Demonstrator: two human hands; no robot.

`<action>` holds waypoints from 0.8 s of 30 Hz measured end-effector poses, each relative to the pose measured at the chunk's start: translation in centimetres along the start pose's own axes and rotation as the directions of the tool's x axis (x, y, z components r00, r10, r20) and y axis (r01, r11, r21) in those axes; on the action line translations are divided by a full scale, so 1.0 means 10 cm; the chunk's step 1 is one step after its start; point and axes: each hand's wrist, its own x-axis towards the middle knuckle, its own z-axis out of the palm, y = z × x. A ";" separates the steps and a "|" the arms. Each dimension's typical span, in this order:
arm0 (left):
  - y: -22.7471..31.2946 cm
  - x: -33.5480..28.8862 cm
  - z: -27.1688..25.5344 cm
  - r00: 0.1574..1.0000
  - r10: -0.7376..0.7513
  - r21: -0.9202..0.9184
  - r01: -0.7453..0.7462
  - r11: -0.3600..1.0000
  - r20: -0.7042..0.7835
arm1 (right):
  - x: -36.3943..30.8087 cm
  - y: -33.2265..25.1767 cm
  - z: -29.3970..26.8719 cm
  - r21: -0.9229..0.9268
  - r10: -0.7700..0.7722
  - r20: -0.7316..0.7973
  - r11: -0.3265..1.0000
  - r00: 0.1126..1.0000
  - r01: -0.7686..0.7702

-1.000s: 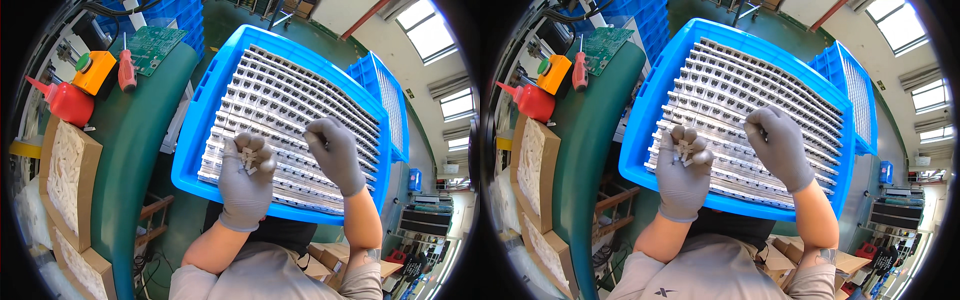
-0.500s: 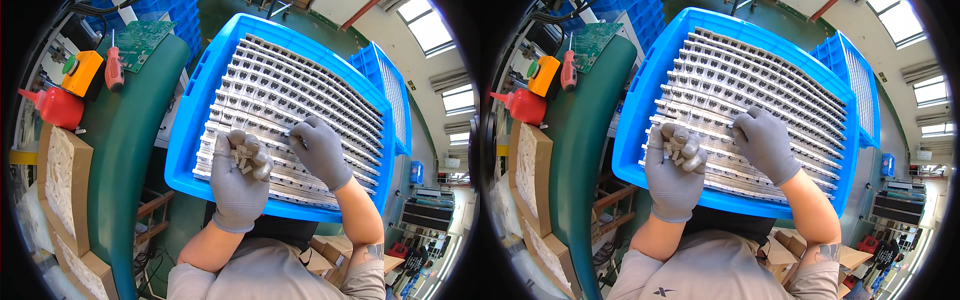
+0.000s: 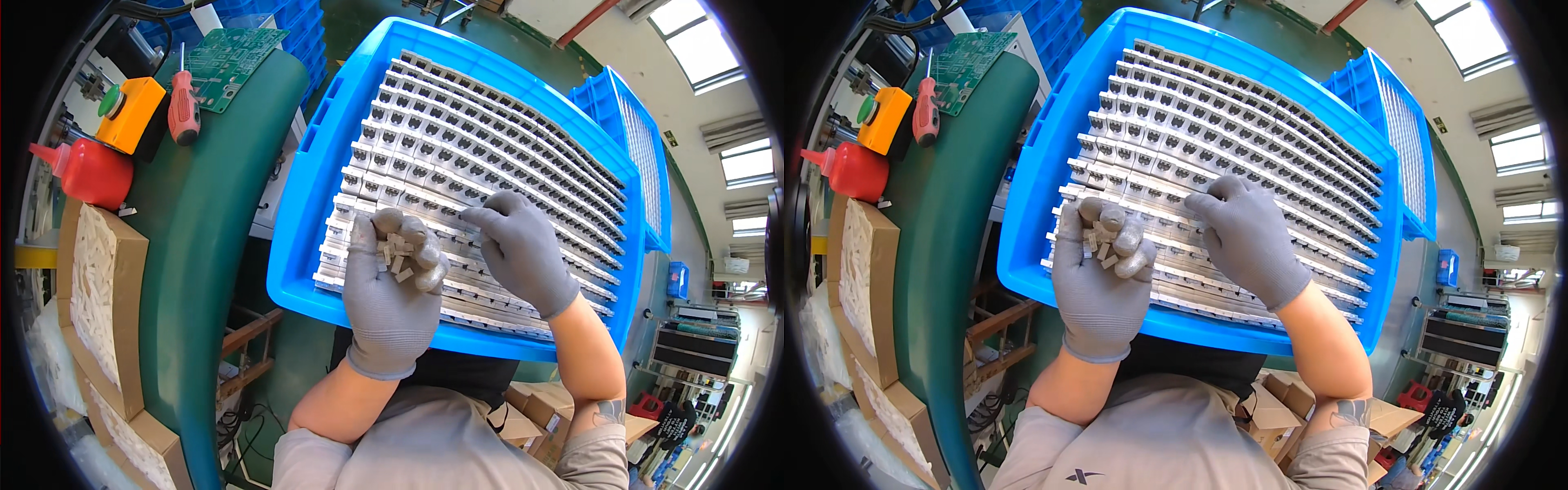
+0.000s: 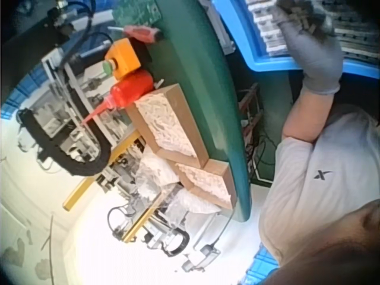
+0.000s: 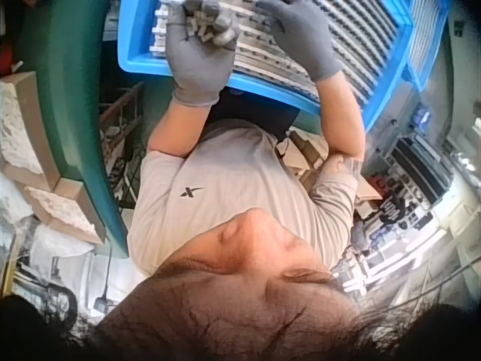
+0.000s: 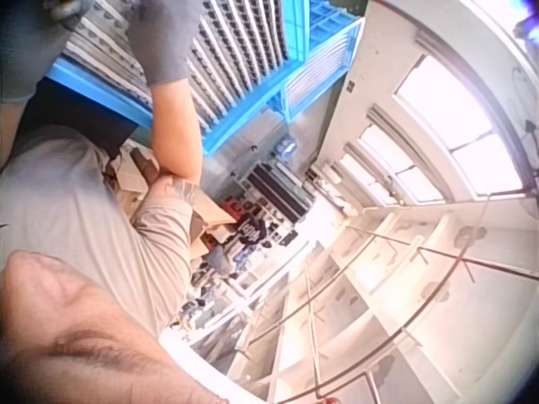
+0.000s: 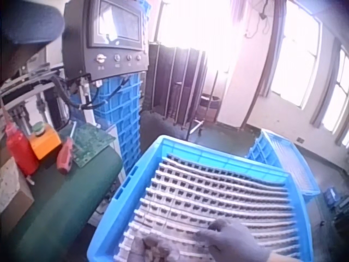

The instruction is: The person sorts small white rectangular components from a blue tray into a cardboard box. They pick up handfuls of the items, separate them, and place them into the box while wearing grey gloves.

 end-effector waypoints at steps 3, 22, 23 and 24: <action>0.01 0.00 -0.01 1.000 0.000 -0.001 0.000 1.000 0.017 | 0.03 -0.02 0.01 0.013 0.019 -0.029 1.000 0.999 -0.018; 0.00 -0.01 -0.03 1.000 -0.004 -0.001 0.004 1.000 0.007 | -0.17 -0.12 -0.10 -0.099 0.005 0.076 0.995 0.997 0.002; 0.00 -0.01 -0.03 1.000 -0.006 -0.008 0.006 1.000 0.016 | -0.19 -0.15 -0.11 -0.120 0.013 0.112 0.993 0.994 0.000; 0.00 0.00 -0.04 1.000 -0.008 -0.015 0.008 1.000 0.025 | -0.21 -0.14 -0.12 -0.103 0.052 0.184 0.994 0.982 -0.033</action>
